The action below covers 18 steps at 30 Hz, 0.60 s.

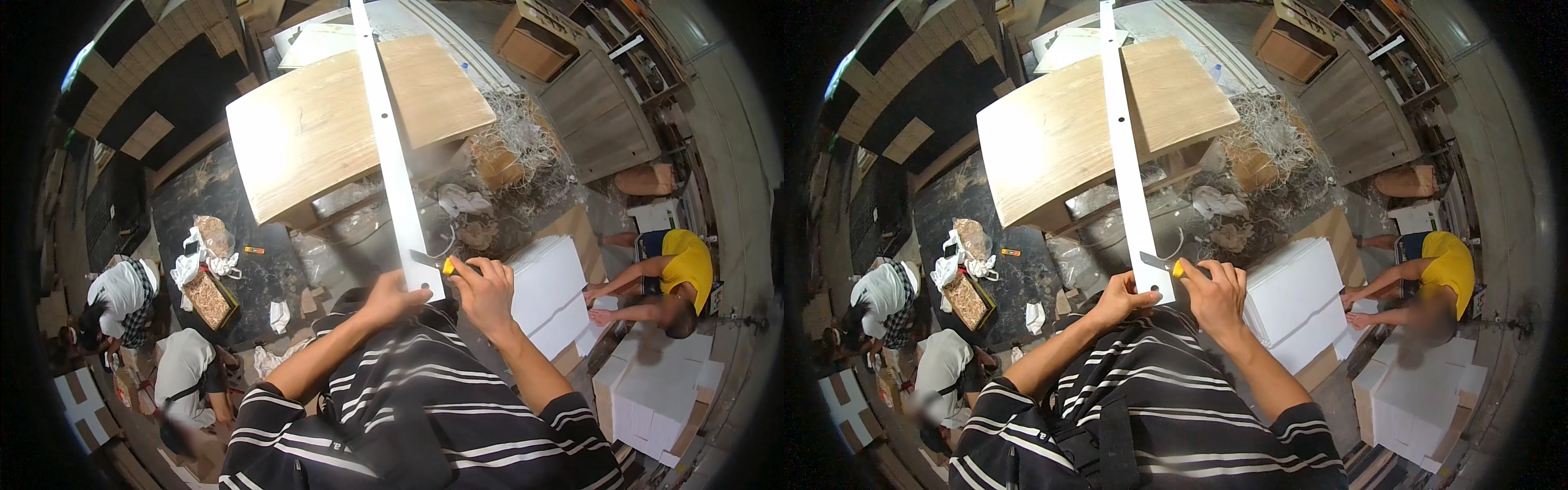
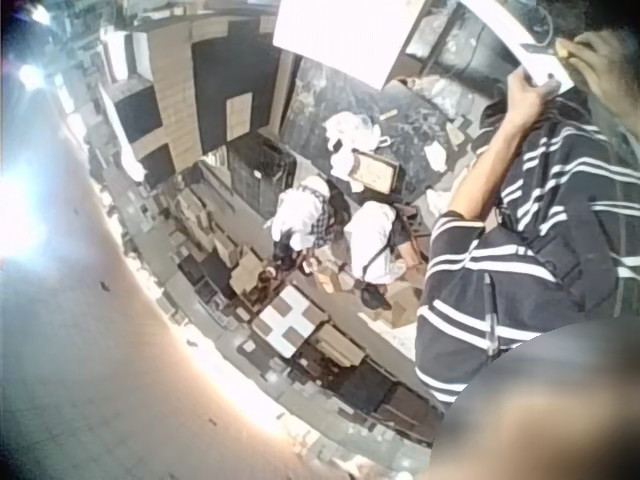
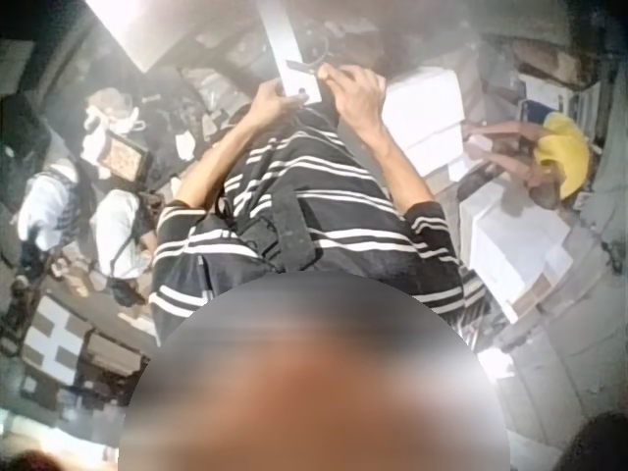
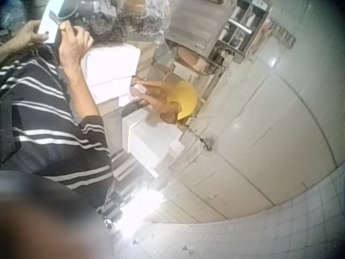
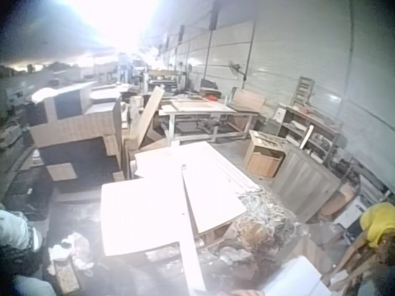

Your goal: The person aligns a long white trim piece on a wooden board and uses a yellow utility knife to score or cut along its edge. They repeatedly position the trim, make cuts, and adjust the piece on the workbench.

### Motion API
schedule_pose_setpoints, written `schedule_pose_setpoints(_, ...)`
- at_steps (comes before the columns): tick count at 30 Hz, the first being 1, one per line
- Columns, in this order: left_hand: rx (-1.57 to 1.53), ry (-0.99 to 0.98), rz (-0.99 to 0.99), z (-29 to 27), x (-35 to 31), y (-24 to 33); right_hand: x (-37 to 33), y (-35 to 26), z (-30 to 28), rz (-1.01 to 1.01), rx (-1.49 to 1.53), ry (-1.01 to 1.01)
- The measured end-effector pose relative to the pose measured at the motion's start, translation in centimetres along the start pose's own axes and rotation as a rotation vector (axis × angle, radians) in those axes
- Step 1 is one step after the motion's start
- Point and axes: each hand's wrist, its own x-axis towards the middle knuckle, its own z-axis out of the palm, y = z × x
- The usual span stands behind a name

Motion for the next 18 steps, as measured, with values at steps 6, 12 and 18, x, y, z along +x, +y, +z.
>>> schedule_pose_setpoints(6, 0.008, 0.017, 0.01, 0.0, 0.0, -0.1, -0.8, 0.4, -0.4, 0.035, 0.041, -0.049)
schedule_pose_setpoints(12, 0.034, -0.008, 0.038, -0.1, 0.2, -0.4, -0.4, -0.5, 1.5, 0.055, 0.03, 0.047)
schedule_pose_setpoints(18, 0.028, -0.005, 0.103, -0.1, 0.4, -1.0, -0.1, -0.7, 2.1, 0.057, 0.021, 0.074)
